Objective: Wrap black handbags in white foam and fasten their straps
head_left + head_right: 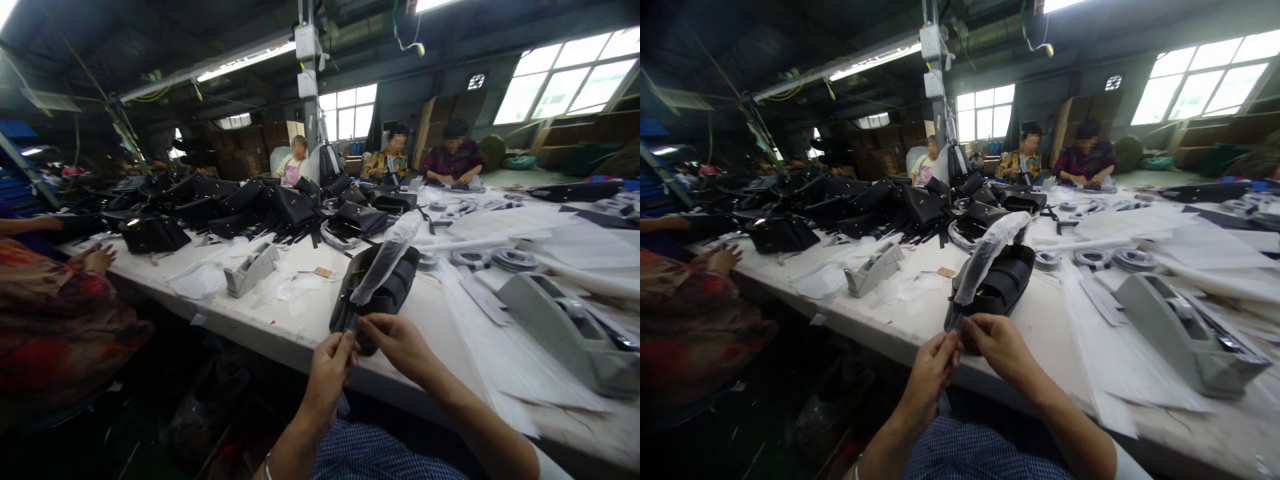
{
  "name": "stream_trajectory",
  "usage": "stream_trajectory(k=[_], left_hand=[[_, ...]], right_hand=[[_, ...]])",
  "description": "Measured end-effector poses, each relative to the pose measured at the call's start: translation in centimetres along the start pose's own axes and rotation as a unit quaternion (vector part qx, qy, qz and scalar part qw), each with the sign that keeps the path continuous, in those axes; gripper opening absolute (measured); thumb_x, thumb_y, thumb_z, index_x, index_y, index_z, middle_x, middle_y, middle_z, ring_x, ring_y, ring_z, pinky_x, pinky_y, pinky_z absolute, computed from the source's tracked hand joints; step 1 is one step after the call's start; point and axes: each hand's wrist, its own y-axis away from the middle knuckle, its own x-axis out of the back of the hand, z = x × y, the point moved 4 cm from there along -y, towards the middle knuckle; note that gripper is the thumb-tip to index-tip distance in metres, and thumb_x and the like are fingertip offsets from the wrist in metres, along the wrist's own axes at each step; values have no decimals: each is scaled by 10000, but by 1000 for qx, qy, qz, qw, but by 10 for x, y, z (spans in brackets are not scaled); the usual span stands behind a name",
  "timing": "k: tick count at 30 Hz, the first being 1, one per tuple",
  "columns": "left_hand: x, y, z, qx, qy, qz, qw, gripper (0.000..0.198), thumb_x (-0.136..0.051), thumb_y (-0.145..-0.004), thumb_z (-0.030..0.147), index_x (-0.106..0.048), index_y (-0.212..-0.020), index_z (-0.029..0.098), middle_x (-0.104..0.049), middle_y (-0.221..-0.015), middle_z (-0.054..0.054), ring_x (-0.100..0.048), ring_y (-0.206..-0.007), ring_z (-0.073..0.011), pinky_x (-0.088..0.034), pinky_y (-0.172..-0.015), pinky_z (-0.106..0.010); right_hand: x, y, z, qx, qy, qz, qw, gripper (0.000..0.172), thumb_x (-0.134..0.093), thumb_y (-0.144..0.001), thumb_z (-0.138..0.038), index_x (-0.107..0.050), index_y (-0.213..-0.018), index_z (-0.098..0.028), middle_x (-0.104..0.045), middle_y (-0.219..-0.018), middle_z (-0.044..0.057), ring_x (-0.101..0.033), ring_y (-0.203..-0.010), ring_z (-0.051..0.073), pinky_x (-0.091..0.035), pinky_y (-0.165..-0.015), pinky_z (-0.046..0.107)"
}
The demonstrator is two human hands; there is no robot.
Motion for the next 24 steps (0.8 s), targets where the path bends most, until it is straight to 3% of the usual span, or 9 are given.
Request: stream_trajectory(k=[2,4,7,10,14,18,20,22,24], left_hand=[[-2,0,-2,-6,8,0,1000,454,-607,-851,608,-595,-779,160,-467,-569,61,-260,-400,-26,-181,-377,-168],[-3,-2,-4,-20,6,6,1000,452,-615,-845,607,-606,-799,158,-507,-594,48,-295,-400,-26,-192,-372,-165],[-6,-5,-5,-49,-20,-1,999,458,-601,-850,614,-609,-800,159,-549,-606,30,-336,-385,-35,-219,-360,-176],[-10,-5,-4,-73,-65,-26,995,442,-582,-875,596,-634,-828,160,-617,-652,-7,-441,-414,-65,-311,-392,-194],[-9,-3,7,-124,-127,-39,983,485,-485,-941,579,-702,-848,155,-684,-713,-65,-610,-587,-144,-454,-556,-246],[10,-5,26,-179,-116,53,976,468,-468,-953,565,-709,-921,164,-704,-765,-74,-645,-660,-173,-502,-642,-282],[23,-8,36,-212,-144,117,959,364,-534,-942,504,-698,-1008,186,-720,-905,-84,-667,-784,-193,-523,-709,-300],[33,-12,42,-258,-194,167,932,300,-600,-919,419,-664,-1133,218,-692,-1130,-95,-653,-991,-225,-530,-822,-338],[36,-15,40,-297,-247,184,904,385,-655,-885,344,-604,-1255,253,-606,-1325,-91,-565,-1203,-254,-495,-958,-394]], right_hand=[[30,-7,-13,32,5,87,996,502,-595,-847,-655,-716,-752,-177,-720,-742,78,-675,-696,210,-527,-679,317],[59,-14,-35,70,-76,167,980,499,-574,-860,-668,-719,-905,-193,-746,-923,105,-708,-848,240,-552,-805,356],[75,-32,-85,79,-217,107,967,622,-444,-894,-727,-646,-1182,-214,-679,-1226,139,-656,-1120,281,-539,-923,424],[73,-51,-137,36,-221,40,974,685,-380,-944,-697,-609,-1251,-129,-646,-1264,192,-631,-1169,295,-542,-902,425],[86,-76,-179,4,-179,70,981,632,-530,-967,-463,-492,-1343,44,-466,-1443,275,-600,-1184,247,-492,-763,252],[121,-103,-196,29,-71,92,993,632,-444,-926,-366,-455,-1272,164,-276,-1510,321,-530,-1212,248,-359,-626,231],[138,-113,-201,59,-7,85,995,633,-336,-932,-364,-469,-1227,180,-348,-1475,295,-554,-1164,208,-361,-637,257],[151,-119,-203,83,57,78,992,613,-377,-953,-389,-518,-1195,156,-498,-1377,268,-613,-1049,135,-387,-669,242],[156,-124,-202,112,120,65,984,544,-467,-965,-387,-576,-1164,107,-633,-1225,224,-620,-867,51,-418,-702,222]])
